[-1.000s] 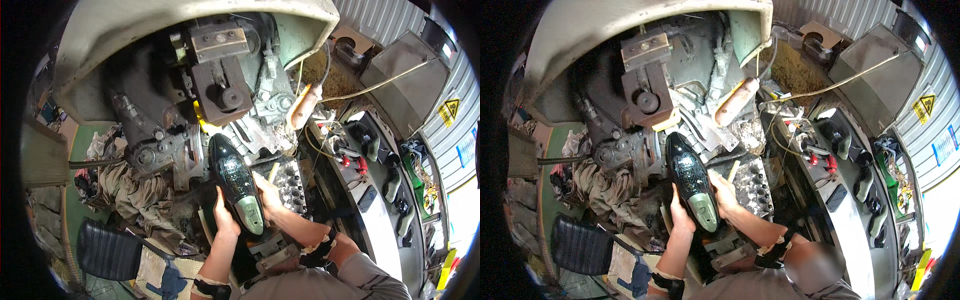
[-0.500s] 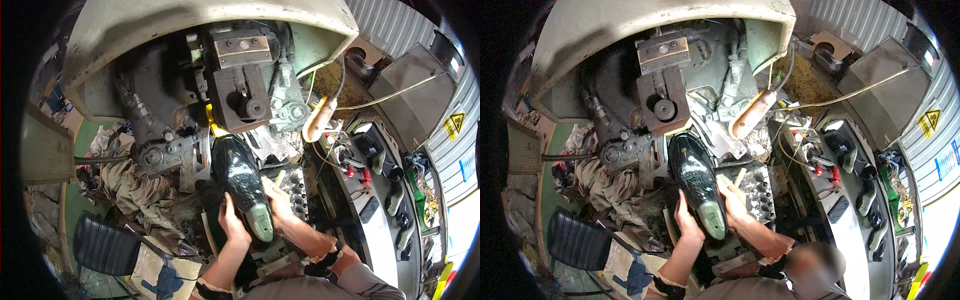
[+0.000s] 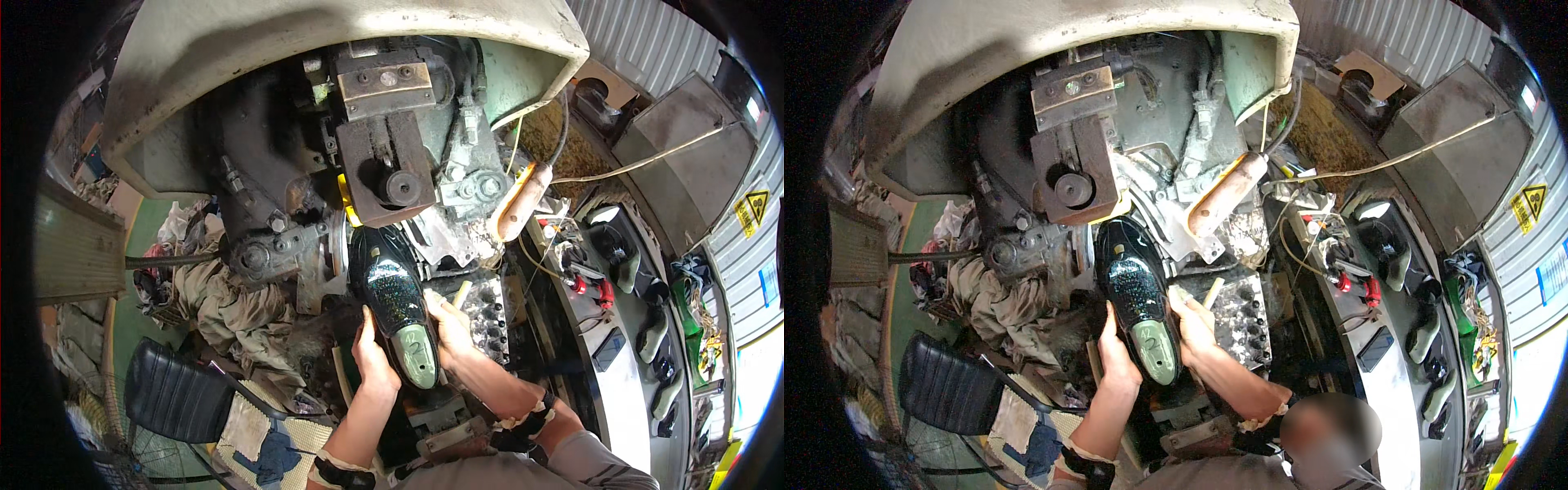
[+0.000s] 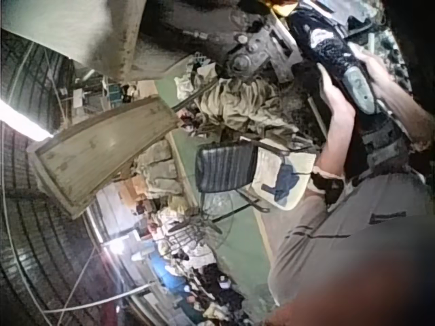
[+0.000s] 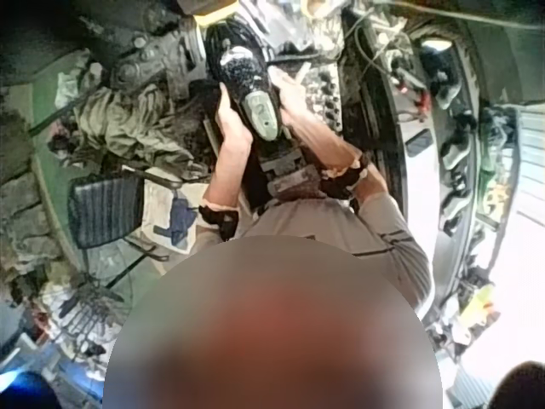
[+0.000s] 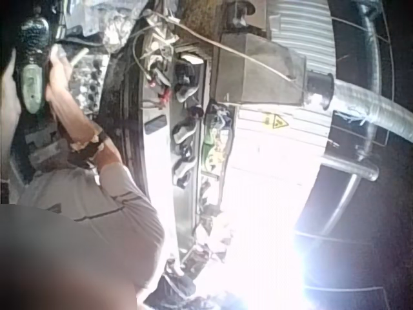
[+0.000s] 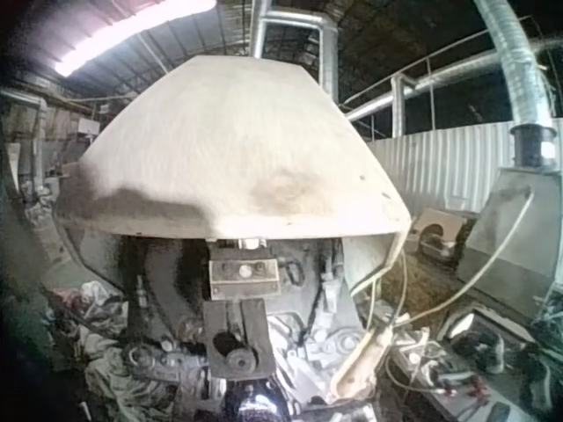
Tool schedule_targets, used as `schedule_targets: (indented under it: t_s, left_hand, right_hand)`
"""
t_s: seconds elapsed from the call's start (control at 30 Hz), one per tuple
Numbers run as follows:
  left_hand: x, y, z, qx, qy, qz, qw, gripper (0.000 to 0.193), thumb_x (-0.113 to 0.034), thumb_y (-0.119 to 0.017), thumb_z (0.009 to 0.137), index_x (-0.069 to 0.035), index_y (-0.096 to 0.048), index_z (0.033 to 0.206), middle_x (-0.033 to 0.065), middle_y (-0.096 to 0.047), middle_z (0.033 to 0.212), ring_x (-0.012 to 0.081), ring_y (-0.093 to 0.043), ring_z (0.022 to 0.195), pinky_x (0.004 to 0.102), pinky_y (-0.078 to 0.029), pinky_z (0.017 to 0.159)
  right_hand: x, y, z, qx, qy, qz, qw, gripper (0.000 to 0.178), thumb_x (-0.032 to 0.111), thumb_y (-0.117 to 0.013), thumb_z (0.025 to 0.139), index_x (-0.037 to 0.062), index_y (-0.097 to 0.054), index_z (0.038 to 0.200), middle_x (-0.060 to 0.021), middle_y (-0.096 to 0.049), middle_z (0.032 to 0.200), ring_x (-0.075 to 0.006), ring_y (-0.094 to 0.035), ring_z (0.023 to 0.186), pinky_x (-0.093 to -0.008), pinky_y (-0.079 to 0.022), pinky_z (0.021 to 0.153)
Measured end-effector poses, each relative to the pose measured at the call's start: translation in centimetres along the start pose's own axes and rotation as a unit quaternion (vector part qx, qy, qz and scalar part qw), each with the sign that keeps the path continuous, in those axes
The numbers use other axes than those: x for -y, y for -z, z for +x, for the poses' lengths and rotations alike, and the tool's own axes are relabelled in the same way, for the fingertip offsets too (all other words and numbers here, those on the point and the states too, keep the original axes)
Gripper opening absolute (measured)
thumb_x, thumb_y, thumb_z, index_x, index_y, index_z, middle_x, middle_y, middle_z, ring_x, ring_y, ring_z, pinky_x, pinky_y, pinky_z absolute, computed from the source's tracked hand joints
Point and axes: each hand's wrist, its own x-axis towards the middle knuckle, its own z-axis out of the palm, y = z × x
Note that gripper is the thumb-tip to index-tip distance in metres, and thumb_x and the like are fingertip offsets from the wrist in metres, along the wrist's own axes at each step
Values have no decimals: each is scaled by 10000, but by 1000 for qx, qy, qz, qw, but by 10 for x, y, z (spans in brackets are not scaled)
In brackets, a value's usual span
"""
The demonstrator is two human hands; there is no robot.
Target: Operating a toe-lasting machine to shape and attach the upper of a shoe to the last.
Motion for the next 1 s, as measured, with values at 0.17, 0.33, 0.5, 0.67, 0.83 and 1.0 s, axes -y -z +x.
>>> schedule_targets:
  t_s: [0.17, 0.33, 0.5, 0.67, 0.83, 1.0]
  left_hand:
    - [-7, -9, -1, -4, 29, 2, 1000, 443, -410, -507, 1047, -60, -619, 1293, 57, -664, 1246, 233, -631, 1110, 395, -492, 986]
    - [-5, -8, -1, 67, 36, -37, 996, 446, -417, -485, 1053, -65, -620, 1293, 66, -666, 1247, 243, -635, 1112, 402, -491, 1000]
    - [3, 4, 5, 33, 31, -36, 998, 447, -415, -490, 1053, -54, -621, 1283, 74, -666, 1241, 234, -638, 1105, 399, -499, 990]
    - [11, 16, 15, 15, -16, -21, 1000, 434, -389, -540, 1038, -22, -629, 1253, 87, -671, 1217, 218, -644, 1078, 387, -509, 956]
    - [15, 19, 17, -49, -72, 4, 996, 355, -326, -617, 1010, -10, -657, 1167, 86, -693, 1126, 198, -655, 1008, 364, -521, 900]
    - [11, 14, 7, -87, -102, 60, 989, 346, -339, -629, 1004, -22, -660, 1139, 71, -687, 1092, 178, -637, 1015, 348, -507, 914]
  right_hand:
    - [5, -4, -1, 18, -8, 26, 999, 203, 198, -663, 983, 56, -654, 1128, -61, -699, 1041, -181, -659, 941, -366, -555, 880]
    - [7, -6, -2, -3, -10, 12, 1000, 240, 200, -664, 980, 48, -651, 1166, -70, -704, 1083, -198, -663, 978, -369, -550, 910]
    - [3, -2, -4, 12, -15, 23, 1000, 284, 164, -640, 990, 22, -638, 1236, -78, -701, 1143, -191, -662, 1007, -360, -543, 935]
    - [-1, 2, 1, 18, 1, 25, 1000, 322, 134, -634, 985, 12, -619, 1283, -88, -689, 1199, -190, -659, 1051, -356, -532, 976]
    - [-6, 6, 5, 24, 10, 14, 1000, 353, 123, -639, 979, 10, -603, 1312, -88, -681, 1226, -186, -658, 1065, -349, -532, 982]
    - [-9, 10, 9, 39, 38, 10, 998, 285, 173, -667, 980, 7, -635, 1211, -69, -698, 1133, -152, -668, 985, -316, -554, 908]
